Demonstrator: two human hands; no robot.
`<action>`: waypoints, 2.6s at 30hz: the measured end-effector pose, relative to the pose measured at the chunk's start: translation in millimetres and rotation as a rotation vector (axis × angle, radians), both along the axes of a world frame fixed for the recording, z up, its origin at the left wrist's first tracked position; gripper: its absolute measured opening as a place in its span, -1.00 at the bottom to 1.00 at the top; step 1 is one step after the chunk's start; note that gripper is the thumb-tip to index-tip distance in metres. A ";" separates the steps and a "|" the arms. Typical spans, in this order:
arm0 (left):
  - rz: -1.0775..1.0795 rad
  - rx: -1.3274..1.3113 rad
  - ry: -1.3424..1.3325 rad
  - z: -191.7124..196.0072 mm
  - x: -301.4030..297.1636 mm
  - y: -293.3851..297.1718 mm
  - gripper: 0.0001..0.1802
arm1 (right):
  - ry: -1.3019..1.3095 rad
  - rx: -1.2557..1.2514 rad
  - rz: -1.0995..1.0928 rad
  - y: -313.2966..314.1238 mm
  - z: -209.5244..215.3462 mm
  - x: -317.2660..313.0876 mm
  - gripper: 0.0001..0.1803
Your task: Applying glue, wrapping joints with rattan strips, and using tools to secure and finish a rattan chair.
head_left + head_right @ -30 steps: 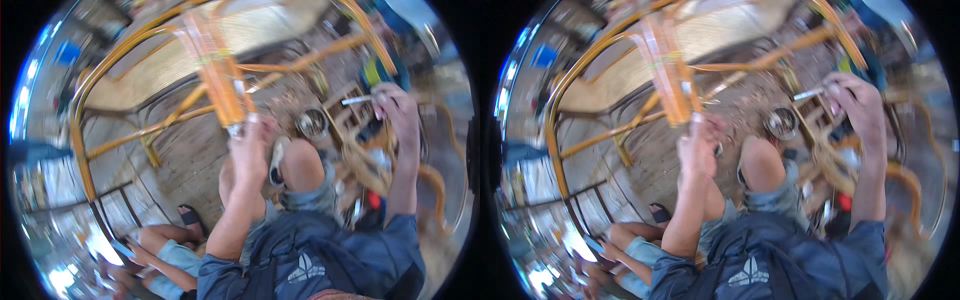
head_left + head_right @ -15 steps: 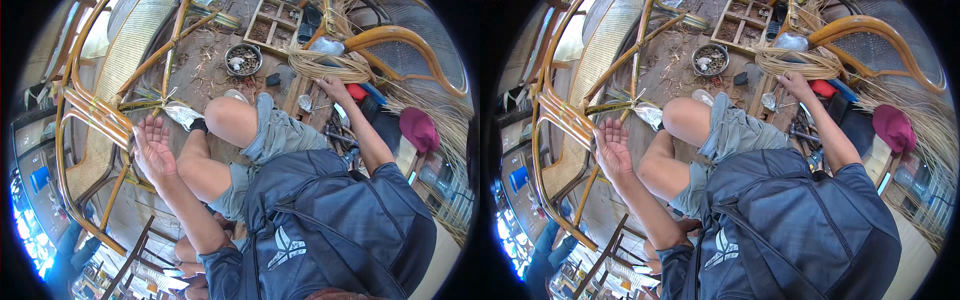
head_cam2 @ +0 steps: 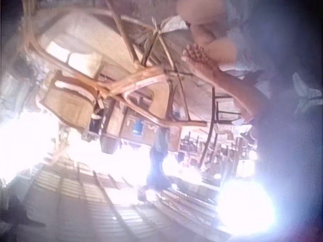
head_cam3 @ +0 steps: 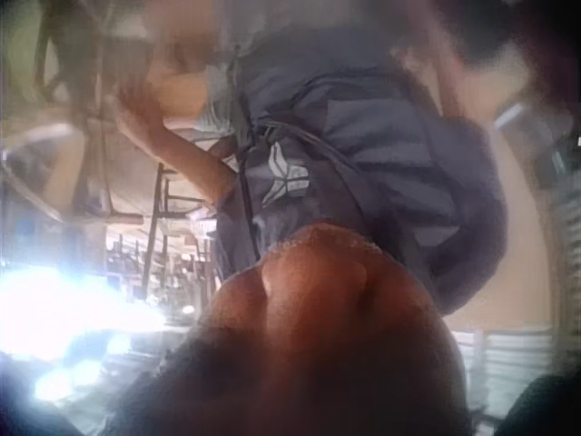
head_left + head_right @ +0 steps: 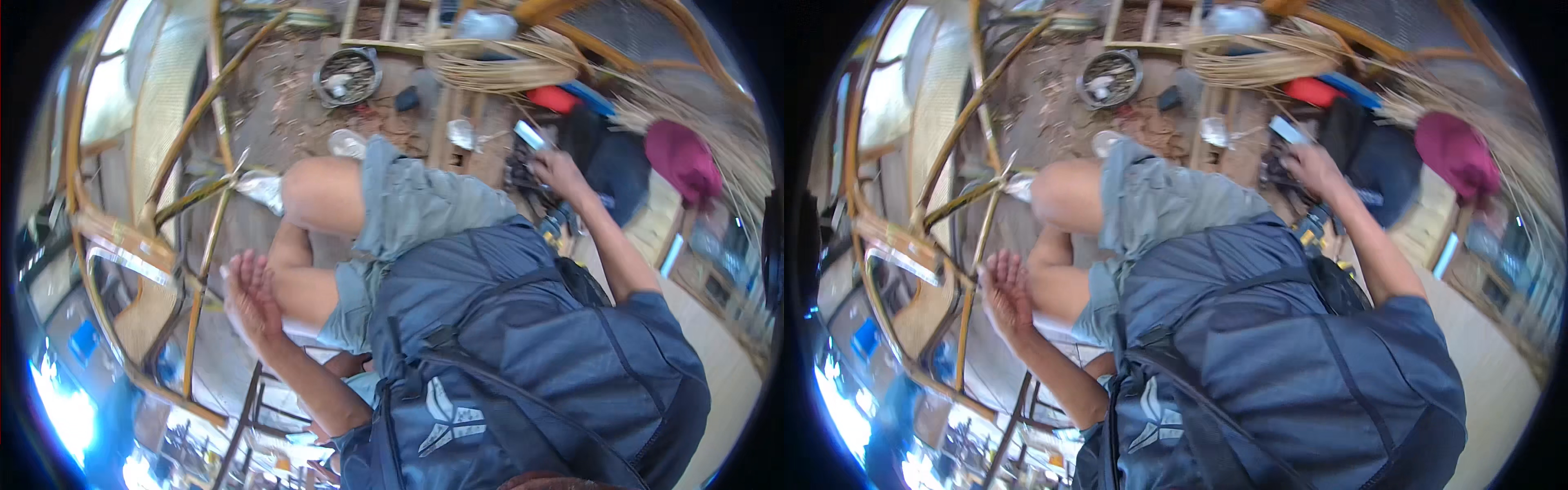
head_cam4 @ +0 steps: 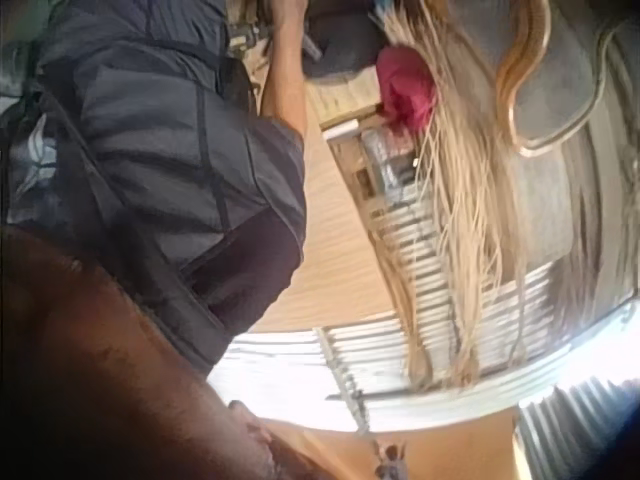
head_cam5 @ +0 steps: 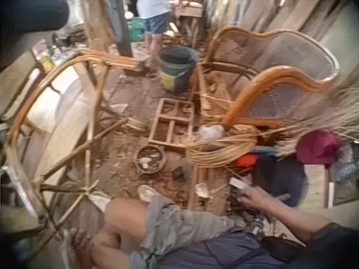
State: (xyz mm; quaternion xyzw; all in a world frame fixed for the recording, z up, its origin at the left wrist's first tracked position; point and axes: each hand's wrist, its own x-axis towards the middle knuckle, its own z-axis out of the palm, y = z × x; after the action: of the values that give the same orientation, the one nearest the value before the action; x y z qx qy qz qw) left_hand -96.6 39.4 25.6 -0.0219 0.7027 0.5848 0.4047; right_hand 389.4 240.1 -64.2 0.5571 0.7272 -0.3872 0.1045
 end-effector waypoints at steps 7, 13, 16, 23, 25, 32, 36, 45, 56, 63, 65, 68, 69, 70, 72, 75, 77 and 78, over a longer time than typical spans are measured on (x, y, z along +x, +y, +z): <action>0.071 -0.126 0.218 10.4 15.3 7.0 -0.56 | -0.169 0.421 0.162 -71.6 -58.6 64.5 -0.54; 0.312 -0.173 0.665 34.3 -12.0 -19.2 -0.60 | 0.125 0.296 0.366 -54.0 -35.9 45.9 -0.62; 0.187 -0.257 0.806 56.8 -24.3 5.2 -0.55 | 0.291 0.459 0.220 -26.3 4.9 -8.6 -0.68; -0.071 -0.577 0.975 80.3 -89.7 53.0 -0.21 | 1.059 -0.383 -0.453 33.4 160.3 -187.8 -0.60; -0.089 -0.577 0.948 88.8 -90.8 68.0 -0.13 | 1.185 -0.780 -0.085 27.0 146.3 -200.0 -0.56; -0.337 -0.738 0.665 102.8 -132.7 107.9 -0.07 | 1.130 -0.215 0.203 2.2 118.7 -311.5 -0.71; -0.348 -0.967 0.666 99.0 -141.2 127.9 -0.09 | 1.453 -1.052 -0.253 -10.8 124.4 -335.7 -0.61; -0.455 -1.171 0.702 104.0 -149.3 133.5 -0.08 | 1.246 -1.300 -0.359 -63.5 69.6 -340.9 -0.75; -0.008 0.228 -0.144 58.1 -65.4 41.5 -0.52 | 1.120 -1.257 -0.398 -54.2 30.2 -333.4 -0.76; 0.035 0.380 -0.336 35.1 -67.0 33.4 -0.61 | 1.131 -1.200 -0.437 -61.4 29.4 -331.5 -0.81; 0.036 0.388 -0.344 36.7 -65.2 36.4 -0.64 | 1.106 -1.177 -0.418 -64.2 28.7 -333.2 -0.81; 0.112 0.322 -0.302 38.3 -62.8 40.7 -0.68 | 1.063 -1.173 -0.399 -66.9 33.0 -333.6 -0.81; 0.147 0.318 -0.282 36.7 -62.3 42.5 -0.70 | 1.058 -1.173 -0.403 -66.7 31.7 -333.2 -0.81; 0.181 0.311 -0.261 36.3 -62.2 44.3 -0.72 | 1.076 -1.171 -0.373 -66.1 30.6 -333.9 -0.78; 0.198 0.311 -0.245 36.1 -59.9 47.2 -0.72 | 1.094 -1.169 -0.353 -65.3 31.1 -333.5 -0.74; 0.216 0.293 -0.201 36.0 -58.1 47.6 -0.73 | 1.106 -1.174 -0.314 -63.6 41.5 -335.6 -0.74; 0.209 0.267 -0.185 37.3 -58.9 47.2 -0.73 | 1.149 -1.308 -0.369 -62.9 54.3 -334.8 -0.80; 0.186 0.267 -0.172 37.1 -60.8 46.6 -0.72 | 1.150 -1.309 -0.392 -61.8 61.6 -335.4 -0.80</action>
State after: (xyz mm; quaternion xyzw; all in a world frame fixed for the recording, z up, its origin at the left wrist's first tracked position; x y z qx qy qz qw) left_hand -157.3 86.0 62.7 -0.0827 0.5766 0.7036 0.4069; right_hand 54.0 178.2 -2.6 0.2197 0.1921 -0.9553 -0.0473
